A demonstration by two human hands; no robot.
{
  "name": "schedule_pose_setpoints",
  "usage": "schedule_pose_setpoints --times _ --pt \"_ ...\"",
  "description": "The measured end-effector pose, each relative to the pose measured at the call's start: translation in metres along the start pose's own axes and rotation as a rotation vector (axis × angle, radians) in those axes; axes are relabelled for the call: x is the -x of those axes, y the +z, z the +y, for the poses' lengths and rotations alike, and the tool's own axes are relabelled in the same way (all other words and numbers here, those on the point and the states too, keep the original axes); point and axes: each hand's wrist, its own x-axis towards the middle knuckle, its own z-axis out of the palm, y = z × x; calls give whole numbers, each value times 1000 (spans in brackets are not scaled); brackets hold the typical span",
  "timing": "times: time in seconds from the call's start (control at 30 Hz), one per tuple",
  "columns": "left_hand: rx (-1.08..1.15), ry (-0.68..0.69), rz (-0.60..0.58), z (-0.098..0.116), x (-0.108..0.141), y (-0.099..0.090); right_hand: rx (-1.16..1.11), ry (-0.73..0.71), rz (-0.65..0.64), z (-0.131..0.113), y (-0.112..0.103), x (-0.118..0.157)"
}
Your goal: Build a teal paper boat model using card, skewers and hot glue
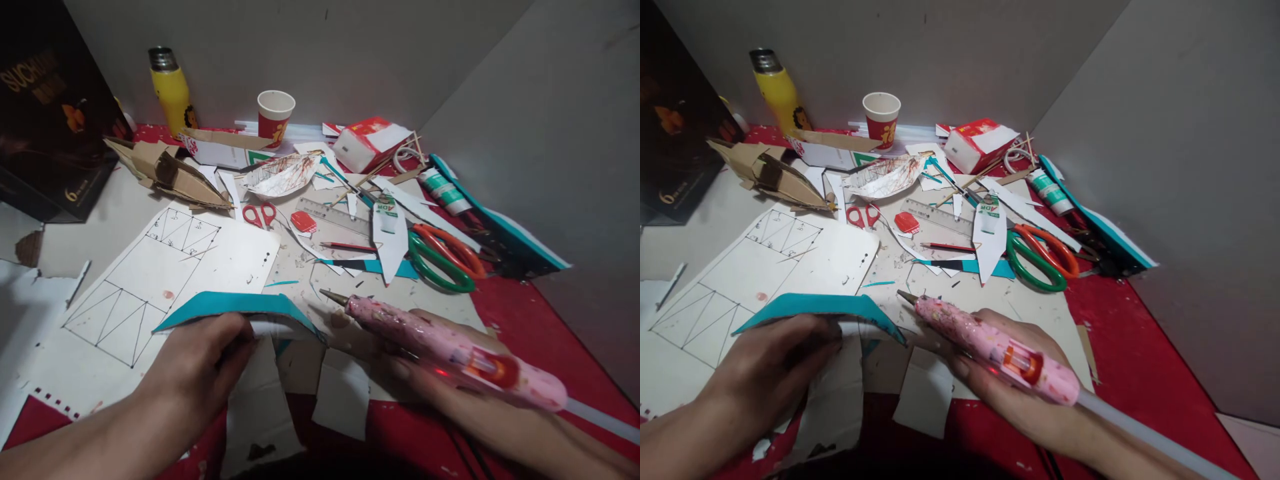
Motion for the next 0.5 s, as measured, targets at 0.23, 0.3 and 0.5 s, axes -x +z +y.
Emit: schedule_pose_setpoints --times 0.23,0.3,0.5 --pt "2 184 99 -4 6 -3 62 -64 69 -2 0 4" --pt "30 221 143 -3 9 -8 65 -65 79 -3 -2 4" --pt "-62 386 106 -12 25 -15 27 -62 17 0 -5 5"
